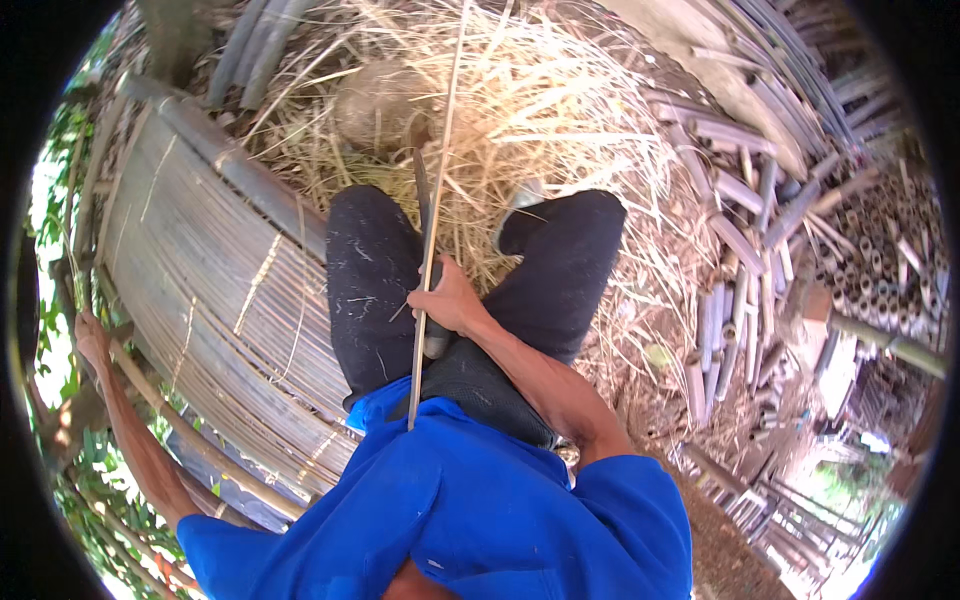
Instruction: The person scrapes a strip of bamboo with a machete and weaves it into the slats of a bamboo bed frame.
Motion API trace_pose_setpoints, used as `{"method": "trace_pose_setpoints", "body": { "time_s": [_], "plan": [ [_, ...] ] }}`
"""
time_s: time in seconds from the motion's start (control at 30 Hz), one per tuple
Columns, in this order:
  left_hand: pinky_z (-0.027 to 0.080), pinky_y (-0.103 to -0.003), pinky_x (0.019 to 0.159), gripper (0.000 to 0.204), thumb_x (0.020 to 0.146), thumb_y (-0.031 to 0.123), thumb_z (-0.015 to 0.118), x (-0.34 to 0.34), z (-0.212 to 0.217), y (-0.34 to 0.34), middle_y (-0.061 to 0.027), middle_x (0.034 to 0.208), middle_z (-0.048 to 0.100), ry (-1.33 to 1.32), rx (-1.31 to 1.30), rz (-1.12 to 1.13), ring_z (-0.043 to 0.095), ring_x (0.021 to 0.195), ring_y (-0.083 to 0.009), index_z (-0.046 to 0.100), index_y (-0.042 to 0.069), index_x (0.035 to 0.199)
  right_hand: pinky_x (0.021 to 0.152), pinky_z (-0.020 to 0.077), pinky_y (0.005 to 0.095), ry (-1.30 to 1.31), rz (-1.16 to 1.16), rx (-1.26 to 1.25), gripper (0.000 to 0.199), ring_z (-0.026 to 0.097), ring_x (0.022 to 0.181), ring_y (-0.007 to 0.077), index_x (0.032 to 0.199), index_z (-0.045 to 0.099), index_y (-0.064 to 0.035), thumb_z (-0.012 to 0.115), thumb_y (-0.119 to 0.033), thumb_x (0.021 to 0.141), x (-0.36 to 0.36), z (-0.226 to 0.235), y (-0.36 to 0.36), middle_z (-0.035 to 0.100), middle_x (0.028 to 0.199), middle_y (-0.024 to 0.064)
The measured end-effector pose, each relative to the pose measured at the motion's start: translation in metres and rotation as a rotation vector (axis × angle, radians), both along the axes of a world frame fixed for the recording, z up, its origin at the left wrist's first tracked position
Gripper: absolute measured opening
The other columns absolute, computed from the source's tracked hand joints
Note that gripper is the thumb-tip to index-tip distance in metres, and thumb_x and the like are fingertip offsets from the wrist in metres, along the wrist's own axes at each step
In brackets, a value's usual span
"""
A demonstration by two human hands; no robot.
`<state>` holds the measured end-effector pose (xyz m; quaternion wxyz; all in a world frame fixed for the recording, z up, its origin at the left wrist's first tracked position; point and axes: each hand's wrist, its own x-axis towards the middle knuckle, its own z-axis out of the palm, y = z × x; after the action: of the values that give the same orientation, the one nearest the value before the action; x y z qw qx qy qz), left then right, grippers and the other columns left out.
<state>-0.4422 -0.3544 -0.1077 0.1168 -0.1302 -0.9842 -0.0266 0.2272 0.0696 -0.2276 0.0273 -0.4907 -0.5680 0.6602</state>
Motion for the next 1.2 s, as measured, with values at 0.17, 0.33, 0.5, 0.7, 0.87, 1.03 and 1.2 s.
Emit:
{"method": "trace_pose_setpoints", "body": {
  "time_s": [0.17,0.33,0.5,0.7,0.87,1.03,1.2],
  "plan": [
    [0.052,-0.052,0.086,0.061,0.079,0.051,0.081,0.217,0.000,0.083,-0.0182,0.102,0.071,0.113,-0.428,-0.427,0.066,0.100,-0.0421,0.067,0.010,0.121,0.057,0.0559,0.0313,0.173,0.046,-0.078,0.052,0.068,0.063,0.0187,0.114,0.048,0.0047,0.084,-0.008,0.079,-0.021,0.013,0.003,0.064,0.081,0.0101],
    [0.052,-0.046,0.096,0.081,0.082,0.040,0.085,0.474,-0.036,0.219,-0.0206,0.114,0.065,-1.312,0.595,-0.509,0.066,0.103,-0.0278,0.050,0.006,0.147,0.060,0.0559,0.0329,0.161,0.196,0.207,0.074,0.069,0.071,0.0198,0.120,0.049,0.0088,0.090,-0.033,0.076,-0.057,0.027,-0.005,0.066,0.088,0.0132],
    [0.053,-0.034,0.064,0.056,0.096,0.020,0.066,0.525,-0.044,0.256,-0.0113,0.079,0.065,-1.707,0.864,-0.253,0.067,0.071,-0.0191,0.046,0.006,0.147,0.053,0.0502,0.0264,0.225,0.130,0.062,0.057,0.060,0.054,0.0136,0.111,0.055,0.0052,0.087,-0.032,0.081,-0.088,0.028,0.000,0.063,0.079,0.0080],
    [0.046,-0.029,0.065,0.027,0.102,0.013,0.060,0.526,-0.033,0.261,-0.0018,0.083,0.064,-1.110,1.024,-0.360,0.052,0.074,-0.0071,0.065,0.003,0.127,0.045,0.0494,0.0288,0.377,0.204,0.061,0.053,0.059,0.051,0.0145,0.114,0.052,0.0051,0.083,-0.028,0.086,-0.128,0.056,0.022,0.059,0.066,0.0044],
    [0.045,-0.028,0.063,0.029,0.101,0.013,0.061,0.488,-0.025,0.261,-0.0007,0.083,0.064,-0.846,1.289,-0.322,0.051,0.074,-0.0059,0.065,0.000,0.127,0.045,0.0514,0.0288,0.474,0.296,0.017,0.048,0.057,0.050,0.0130,0.113,0.052,0.0014,0.080,-0.029,0.090,-0.172,0.094,0.028,0.057,0.072,0.0041],
    [0.050,-0.034,0.056,0.035,0.098,0.015,0.066,0.461,-0.018,0.184,-0.0193,0.073,0.065,-0.492,1.094,-0.095,0.060,0.064,-0.0124,0.064,-0.003,0.128,0.043,0.0506,0.0288,0.376,0.401,0.140,0.041,0.055,0.050,0.0110,0.113,0.052,0.0008,0.078,-0.021,0.090,-0.193,0.116,0.018,0.055,0.069,0.0026],
    [0.044,-0.034,0.047,0.036,0.097,0.013,0.066,0.502,-0.066,0.099,-0.0168,0.062,0.059,-0.294,0.884,0.111,0.059,0.056,-0.0097,0.063,-0.008,0.126,0.041,0.0476,0.0275,0.289,0.567,0.286,0.038,0.053,0.047,0.0095,0.115,0.054,0.0009,0.076,-0.016,0.090,-0.199,0.093,-0.003,0.055,0.067,0.0019]
  ]
}}
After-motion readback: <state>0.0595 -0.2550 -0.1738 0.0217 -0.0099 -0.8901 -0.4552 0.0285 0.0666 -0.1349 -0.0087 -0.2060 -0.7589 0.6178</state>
